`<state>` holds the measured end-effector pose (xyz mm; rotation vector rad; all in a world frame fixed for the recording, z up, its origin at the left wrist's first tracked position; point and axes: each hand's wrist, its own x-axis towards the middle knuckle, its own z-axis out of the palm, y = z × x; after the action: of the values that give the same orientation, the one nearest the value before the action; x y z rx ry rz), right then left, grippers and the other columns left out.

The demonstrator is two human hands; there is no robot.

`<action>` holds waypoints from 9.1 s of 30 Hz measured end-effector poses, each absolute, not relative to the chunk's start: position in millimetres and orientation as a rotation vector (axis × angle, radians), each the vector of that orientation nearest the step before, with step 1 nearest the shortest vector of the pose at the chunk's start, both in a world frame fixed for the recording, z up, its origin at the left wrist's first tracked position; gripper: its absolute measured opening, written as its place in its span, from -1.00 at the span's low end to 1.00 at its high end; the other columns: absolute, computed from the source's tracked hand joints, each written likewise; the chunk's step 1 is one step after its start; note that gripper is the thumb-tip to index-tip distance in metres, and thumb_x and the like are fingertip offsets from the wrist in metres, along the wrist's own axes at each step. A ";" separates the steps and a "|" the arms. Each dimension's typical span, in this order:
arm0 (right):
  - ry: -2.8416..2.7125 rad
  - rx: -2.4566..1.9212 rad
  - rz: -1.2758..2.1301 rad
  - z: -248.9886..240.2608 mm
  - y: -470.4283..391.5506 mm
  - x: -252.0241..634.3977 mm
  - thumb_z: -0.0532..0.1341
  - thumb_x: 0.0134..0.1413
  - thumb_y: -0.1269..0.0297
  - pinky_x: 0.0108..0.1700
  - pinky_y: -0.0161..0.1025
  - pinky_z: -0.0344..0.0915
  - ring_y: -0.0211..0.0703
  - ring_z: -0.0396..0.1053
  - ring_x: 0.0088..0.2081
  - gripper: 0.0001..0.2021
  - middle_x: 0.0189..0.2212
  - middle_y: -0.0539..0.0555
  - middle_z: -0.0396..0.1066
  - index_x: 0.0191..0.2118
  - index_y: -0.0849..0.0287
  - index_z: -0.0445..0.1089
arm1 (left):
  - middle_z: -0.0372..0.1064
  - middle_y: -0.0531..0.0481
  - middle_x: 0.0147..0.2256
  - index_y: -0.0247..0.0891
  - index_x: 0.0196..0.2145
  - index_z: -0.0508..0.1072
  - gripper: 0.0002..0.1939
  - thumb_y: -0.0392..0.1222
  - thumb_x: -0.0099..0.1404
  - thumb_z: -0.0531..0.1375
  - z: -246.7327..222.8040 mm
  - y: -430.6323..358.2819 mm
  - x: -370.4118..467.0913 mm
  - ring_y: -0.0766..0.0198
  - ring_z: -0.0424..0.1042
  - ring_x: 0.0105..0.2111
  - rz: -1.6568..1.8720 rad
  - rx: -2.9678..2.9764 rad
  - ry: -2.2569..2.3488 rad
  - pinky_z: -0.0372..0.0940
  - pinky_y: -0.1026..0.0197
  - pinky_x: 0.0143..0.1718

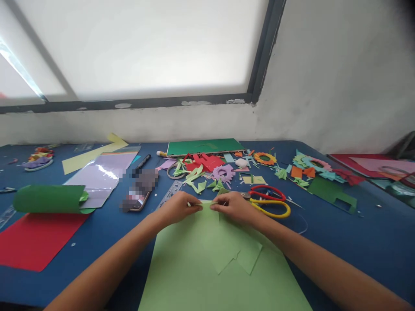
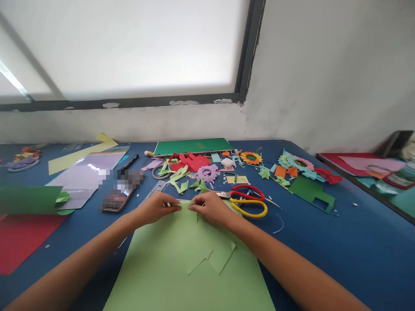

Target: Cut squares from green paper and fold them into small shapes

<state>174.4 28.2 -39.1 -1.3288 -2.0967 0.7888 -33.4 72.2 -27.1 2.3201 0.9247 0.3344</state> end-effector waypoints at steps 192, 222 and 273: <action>-2.137 -1.197 0.227 -55.2 24.0 164.9 0.18 0.09 0.41 -0.34 -0.31 0.22 -0.18 0.34 -0.39 -0.93 -0.46 0.03 0.39 -0.40 0.20 0.38 | 0.10 0.18 -0.62 -0.30 -0.44 0.29 -0.74 -0.01 0.18 0.12 -38.2 44.5 -10.2 0.43 0.08 -0.63 0.805 1.822 1.077 -0.02 0.38 -0.61; -1.938 -1.072 0.422 -30.1 11.5 167.9 0.10 0.16 0.28 -0.36 -0.32 0.31 -0.22 0.35 -0.41 -0.87 -0.43 0.02 0.38 -0.37 0.16 0.33 | 0.35 0.06 -0.52 -0.31 -0.35 0.39 -0.78 -0.08 0.17 0.19 -24.1 31.4 -18.3 0.36 0.30 -0.53 0.928 1.564 0.915 0.17 0.35 -0.53; -2.100 -1.113 -0.046 -20.3 12.1 178.4 0.13 -0.02 0.40 -0.29 -0.21 0.16 -0.14 0.31 -0.43 -0.85 -0.51 0.06 0.43 -0.54 0.17 0.37 | 0.51 -0.05 -0.46 -0.29 -0.36 0.56 -0.85 -0.27 0.21 0.17 -29.0 33.1 -26.7 0.31 0.45 -0.51 0.995 2.307 0.770 0.26 0.36 -0.50</action>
<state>178.4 12.1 -20.3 -1.1134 -2.0998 -0.0456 -26.7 33.1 -29.0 2.3071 0.7698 0.9950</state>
